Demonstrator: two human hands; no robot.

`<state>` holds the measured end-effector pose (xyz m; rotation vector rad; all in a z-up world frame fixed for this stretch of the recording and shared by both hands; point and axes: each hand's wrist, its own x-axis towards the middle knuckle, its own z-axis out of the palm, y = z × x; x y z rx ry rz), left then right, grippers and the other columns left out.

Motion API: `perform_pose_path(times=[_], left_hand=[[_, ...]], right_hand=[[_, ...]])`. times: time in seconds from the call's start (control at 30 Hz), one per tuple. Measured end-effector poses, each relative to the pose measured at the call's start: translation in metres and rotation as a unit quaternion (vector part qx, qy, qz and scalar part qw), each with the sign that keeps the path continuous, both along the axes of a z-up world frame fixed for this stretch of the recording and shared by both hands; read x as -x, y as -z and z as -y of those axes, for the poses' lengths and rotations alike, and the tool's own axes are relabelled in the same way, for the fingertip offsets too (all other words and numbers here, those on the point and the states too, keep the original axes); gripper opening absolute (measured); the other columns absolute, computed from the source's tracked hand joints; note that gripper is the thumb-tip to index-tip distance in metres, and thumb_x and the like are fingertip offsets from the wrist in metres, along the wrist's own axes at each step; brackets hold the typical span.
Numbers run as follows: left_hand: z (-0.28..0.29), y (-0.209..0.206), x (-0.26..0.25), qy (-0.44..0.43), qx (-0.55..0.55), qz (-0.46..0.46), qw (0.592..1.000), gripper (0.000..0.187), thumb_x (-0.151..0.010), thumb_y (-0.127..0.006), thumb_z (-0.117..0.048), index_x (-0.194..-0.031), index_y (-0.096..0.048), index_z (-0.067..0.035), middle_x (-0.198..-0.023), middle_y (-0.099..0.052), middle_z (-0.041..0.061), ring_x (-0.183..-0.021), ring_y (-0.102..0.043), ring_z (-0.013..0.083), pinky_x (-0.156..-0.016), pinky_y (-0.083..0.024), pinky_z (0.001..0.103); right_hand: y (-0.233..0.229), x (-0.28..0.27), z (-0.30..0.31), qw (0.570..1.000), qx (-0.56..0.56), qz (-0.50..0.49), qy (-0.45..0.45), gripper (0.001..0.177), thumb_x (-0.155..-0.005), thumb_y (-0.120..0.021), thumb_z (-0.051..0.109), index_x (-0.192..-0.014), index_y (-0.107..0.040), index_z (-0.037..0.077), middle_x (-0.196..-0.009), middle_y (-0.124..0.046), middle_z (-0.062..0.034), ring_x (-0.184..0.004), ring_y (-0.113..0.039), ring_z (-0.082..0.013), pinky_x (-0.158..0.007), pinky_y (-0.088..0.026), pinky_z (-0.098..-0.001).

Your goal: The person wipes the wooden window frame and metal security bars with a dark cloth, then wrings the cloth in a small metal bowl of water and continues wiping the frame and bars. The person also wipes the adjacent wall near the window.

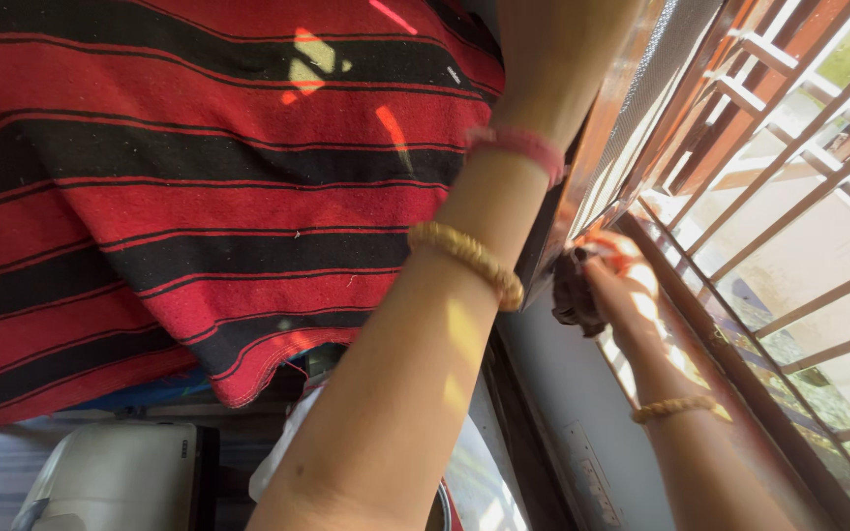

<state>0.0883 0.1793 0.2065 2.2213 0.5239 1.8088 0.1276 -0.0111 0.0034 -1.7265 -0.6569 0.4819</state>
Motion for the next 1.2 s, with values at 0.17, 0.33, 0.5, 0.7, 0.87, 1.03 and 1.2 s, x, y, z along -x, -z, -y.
perform_pose_path(times=[0.17, 0.33, 0.5, 0.7, 0.87, 1.03, 1.2], left_hand=[[0.040, 0.005, 0.043, 0.134, 0.125, 0.131, 0.974, 0.050, -0.089, -0.071, -0.054, -0.083, -0.064, -0.006, -0.069, -0.067, 0.007, -0.065, -0.069, 0.0264, -0.060, -0.055, 0.039], [0.057, 0.016, 0.039, 0.106, 0.100, 0.163, 0.976, 0.047, -0.094, -0.073, -0.054, -0.085, -0.065, -0.009, -0.070, -0.068, 0.005, -0.067, -0.069, 0.0266, -0.062, -0.054, 0.036], [0.046, 0.030, 0.028, 0.007, -0.032, 0.087, 0.996, 0.023, -0.096, -0.067, -0.034, -0.083, -0.063, -0.016, -0.065, -0.060, 0.004, -0.055, -0.060, 0.0246, -0.055, -0.046, 0.037], [0.042, 0.054, 0.005, -0.073, -0.064, 0.047, 0.994, 0.021, -0.088, -0.067, -0.027, -0.072, -0.062, -0.015, -0.053, -0.049, 0.007, -0.045, -0.050, 0.0283, -0.045, -0.040, 0.039], [0.050, 0.057, 0.001, 0.035, 0.060, 0.065, 0.995, 0.029, -0.087, -0.071, -0.034, -0.068, -0.061, -0.015, -0.053, -0.053, 0.003, -0.042, -0.051, 0.0256, -0.048, -0.042, 0.036], [0.050, 0.034, 0.019, 0.034, 0.040, 0.178, 0.983, 0.047, -0.097, -0.072, -0.050, -0.078, -0.060, -0.008, -0.065, -0.061, 0.004, -0.062, -0.061, 0.0280, -0.062, -0.050, 0.036], [0.064, 0.029, 0.024, 0.086, 0.096, 0.154, 0.980, 0.043, -0.096, -0.070, -0.051, -0.079, -0.063, -0.012, -0.063, -0.063, 0.002, -0.057, -0.065, 0.0226, -0.057, -0.050, 0.033]], right_hand=[[-0.066, -0.041, -0.014, 0.942, -0.334, 0.001, -0.020, 0.032, -0.102, -0.058, 0.004, -0.134, -0.054, 0.001, -0.109, -0.060, -0.0011, -0.100, -0.061, -0.0081, -0.087, -0.054, -0.0243], [-0.130, -0.061, -0.048, 0.912, -0.322, 0.241, 0.074, 0.029, -0.105, -0.057, 0.005, -0.135, -0.055, 0.001, -0.112, -0.060, -0.0059, -0.104, -0.061, -0.0135, -0.092, -0.052, -0.0284], [-0.133, -0.048, -0.084, 0.885, -0.317, 0.325, 0.103, 0.027, -0.109, -0.056, 0.005, -0.135, -0.056, 0.002, -0.114, -0.060, -0.0106, -0.107, -0.061, -0.0189, -0.098, -0.051, -0.0324], [-0.076, -0.068, -0.093, 0.878, -0.297, 0.362, 0.100, 0.024, -0.112, -0.054, 0.006, -0.136, -0.057, 0.002, -0.117, -0.060, -0.0163, -0.111, -0.060, -0.0255, -0.104, -0.049, -0.0373], [0.017, -0.044, -0.081, 0.885, -0.067, 0.400, 0.227, 0.040, -0.104, -0.064, 0.023, -0.134, -0.057, -0.004, -0.128, -0.060, -0.0320, -0.120, -0.055, -0.0478, -0.103, -0.042, -0.0538], [0.066, -0.019, -0.037, 0.950, -0.023, 0.288, 0.115, 0.022, -0.094, -0.056, 0.010, -0.113, -0.064, 0.001, -0.102, -0.063, -0.0240, -0.091, -0.061, -0.0316, -0.085, -0.051, -0.0432], [-0.024, -0.065, -0.025, 0.907, 0.049, 0.349, 0.231, 0.029, -0.115, -0.071, 0.036, -0.114, -0.068, 0.007, -0.103, -0.068, -0.0130, -0.090, -0.060, -0.0193, -0.081, -0.047, -0.0345]])
